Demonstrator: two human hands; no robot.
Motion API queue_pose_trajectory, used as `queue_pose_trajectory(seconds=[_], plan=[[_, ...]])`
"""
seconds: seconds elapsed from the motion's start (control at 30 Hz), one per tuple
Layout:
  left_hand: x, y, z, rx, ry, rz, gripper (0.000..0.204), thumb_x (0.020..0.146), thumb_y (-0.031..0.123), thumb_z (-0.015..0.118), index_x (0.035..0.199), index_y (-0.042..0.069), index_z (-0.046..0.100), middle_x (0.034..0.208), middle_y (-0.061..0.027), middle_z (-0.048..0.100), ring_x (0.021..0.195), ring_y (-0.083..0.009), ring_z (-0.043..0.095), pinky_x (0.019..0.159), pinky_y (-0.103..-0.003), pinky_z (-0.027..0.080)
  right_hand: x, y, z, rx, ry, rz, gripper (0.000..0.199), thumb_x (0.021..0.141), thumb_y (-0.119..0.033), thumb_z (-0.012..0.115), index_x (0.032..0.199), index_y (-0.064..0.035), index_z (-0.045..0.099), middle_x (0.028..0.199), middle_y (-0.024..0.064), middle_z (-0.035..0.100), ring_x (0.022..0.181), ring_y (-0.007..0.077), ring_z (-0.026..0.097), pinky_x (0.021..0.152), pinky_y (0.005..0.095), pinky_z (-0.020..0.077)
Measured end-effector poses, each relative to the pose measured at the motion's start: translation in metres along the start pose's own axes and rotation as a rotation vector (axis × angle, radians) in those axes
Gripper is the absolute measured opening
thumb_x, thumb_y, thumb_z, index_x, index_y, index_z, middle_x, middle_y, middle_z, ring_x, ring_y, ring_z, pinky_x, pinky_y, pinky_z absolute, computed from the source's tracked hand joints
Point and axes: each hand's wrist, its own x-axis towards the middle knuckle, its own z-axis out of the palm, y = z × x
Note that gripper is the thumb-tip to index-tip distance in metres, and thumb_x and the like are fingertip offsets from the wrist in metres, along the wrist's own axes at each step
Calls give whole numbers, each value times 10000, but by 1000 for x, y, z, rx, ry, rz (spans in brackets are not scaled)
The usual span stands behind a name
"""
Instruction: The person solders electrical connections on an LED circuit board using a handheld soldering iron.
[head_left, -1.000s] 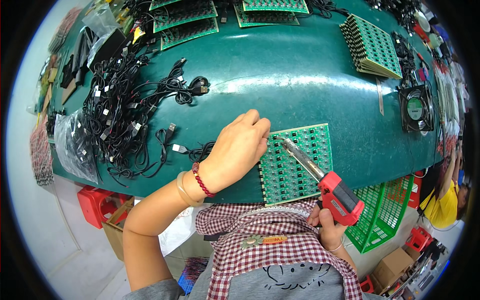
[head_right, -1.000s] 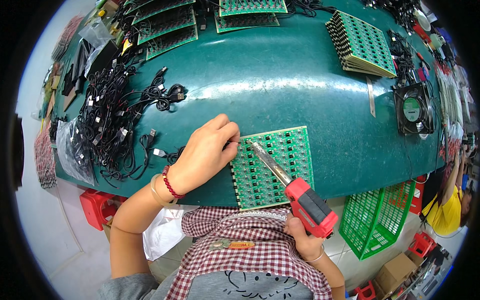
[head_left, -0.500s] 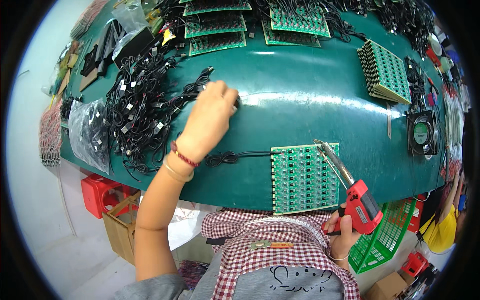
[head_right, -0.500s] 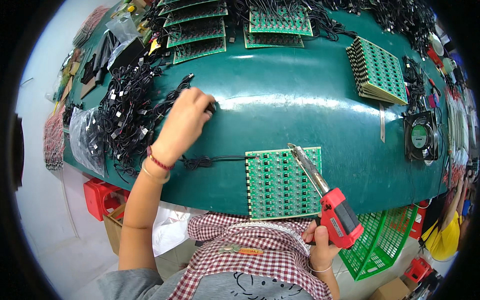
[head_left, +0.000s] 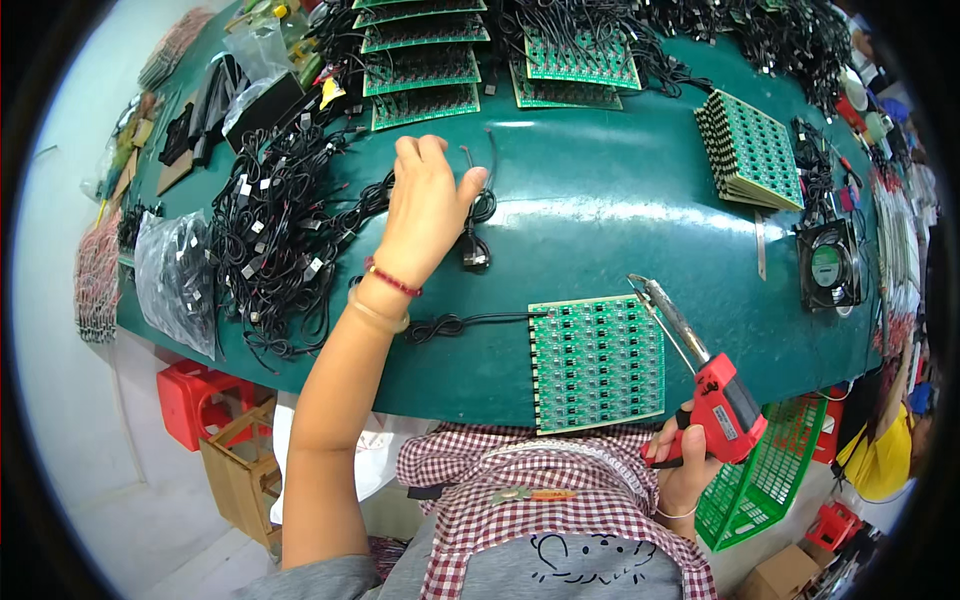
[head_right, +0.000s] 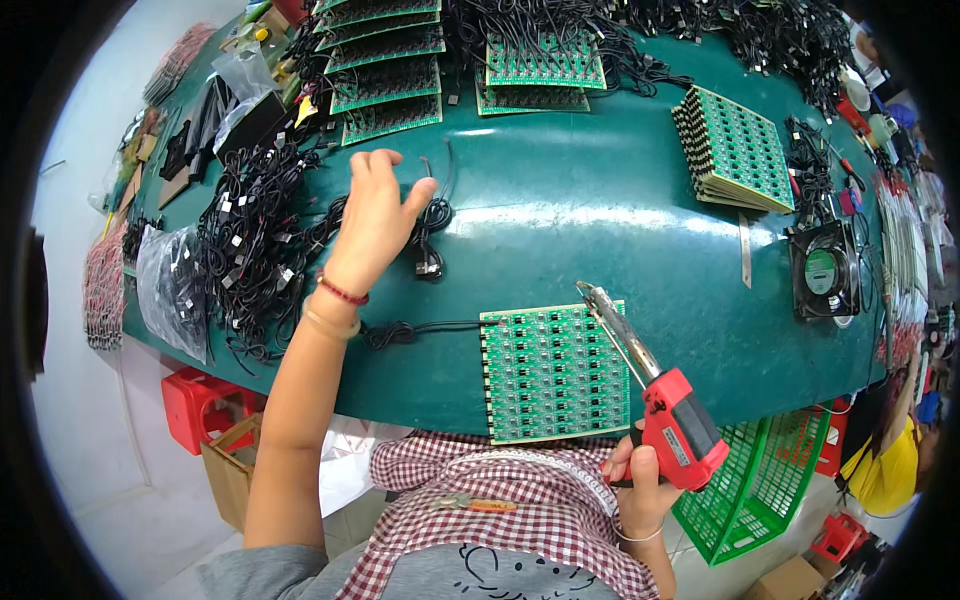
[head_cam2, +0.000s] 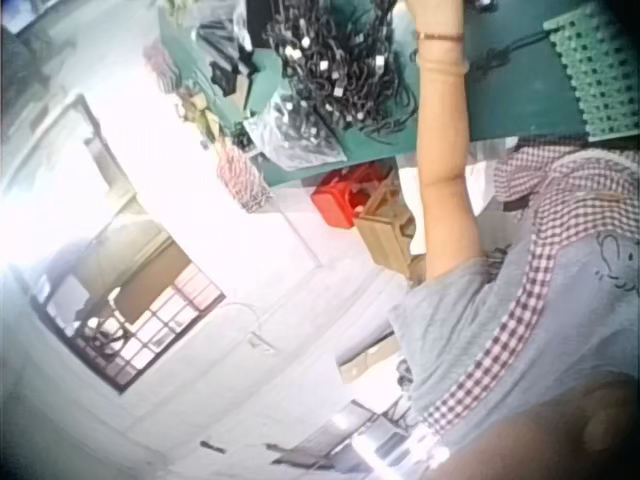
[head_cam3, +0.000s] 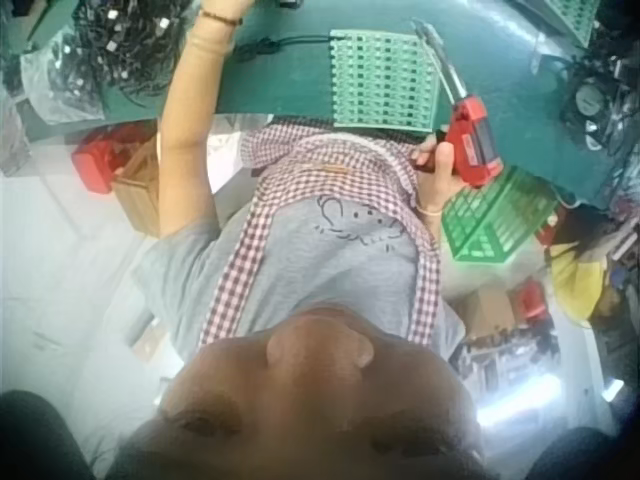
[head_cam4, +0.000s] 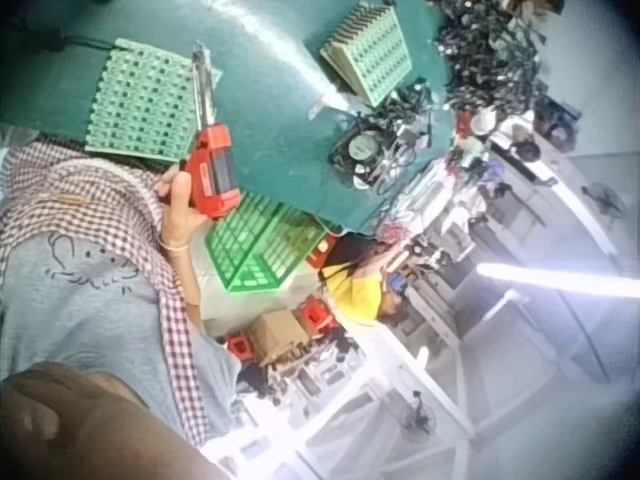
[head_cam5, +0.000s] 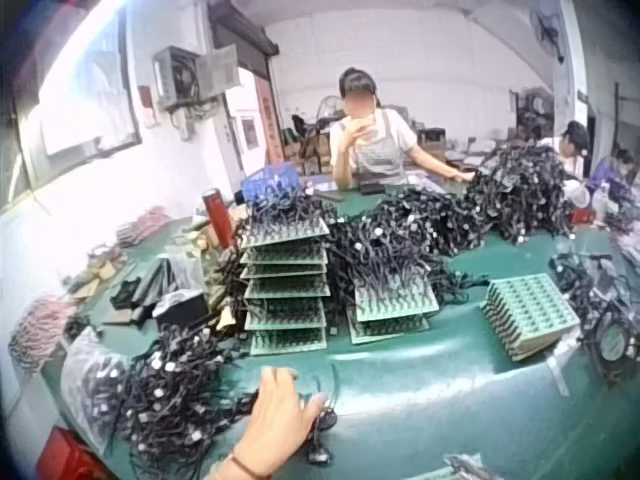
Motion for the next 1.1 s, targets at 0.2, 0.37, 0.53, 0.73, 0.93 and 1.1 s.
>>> queue_pose_trajectory(seconds=[0.2,0.37,0.53,0.73,0.93,1.1], plan=[[8,2,6,-40,-372,31,140,806,120,611,745,-4,587,790,-150,561,715,-298,567,658,-380,459,-1,0,-8,28,37,-10,325,916,-236,543,1111,9,459,663,75,534,464,105,459,453,246,438],[16,6,-3,-50,-349,50,155,805,138,627,800,-11,586,777,-159,577,691,-328,578,651,-399,468,4,-1,-9,25,34,-15,319,919,-236,535,1106,11,456,662,73,532,462,105,460,455,245,437],[24,14,22,124,-403,-37,236,763,172,695,870,-14,599,856,-215,652,846,-374,632,766,-448,503,8,-6,-2,64,33,-49,320,919,-242,537,1096,14,458,649,74,526,450,106,452,441,239,431],[43,14,-41,-313,-337,-176,130,825,42,547,935,-1,602,658,21,531,586,-50,460,513,-224,380,3,-5,-15,83,76,-73,317,922,-241,534,1098,12,460,647,75,526,450,107,452,439,241,429],[14,13,-63,-250,-689,79,78,832,42,589,855,-30,611,747,-97,610,686,-187,592,595,-309,473,6,-2,-16,79,66,-13,305,928,-227,517,1107,14,458,652,82,525,454,111,454,436,248,425],[-26,30,-54,-433,-608,-210,105,862,4,505,935,-33,571,750,-73,580,598,-131,554,577,-269,455,5,-2,-12,82,6,-21,300,930,-218,508,1113,12,453,662,85,525,462,113,458,446,254,432]])
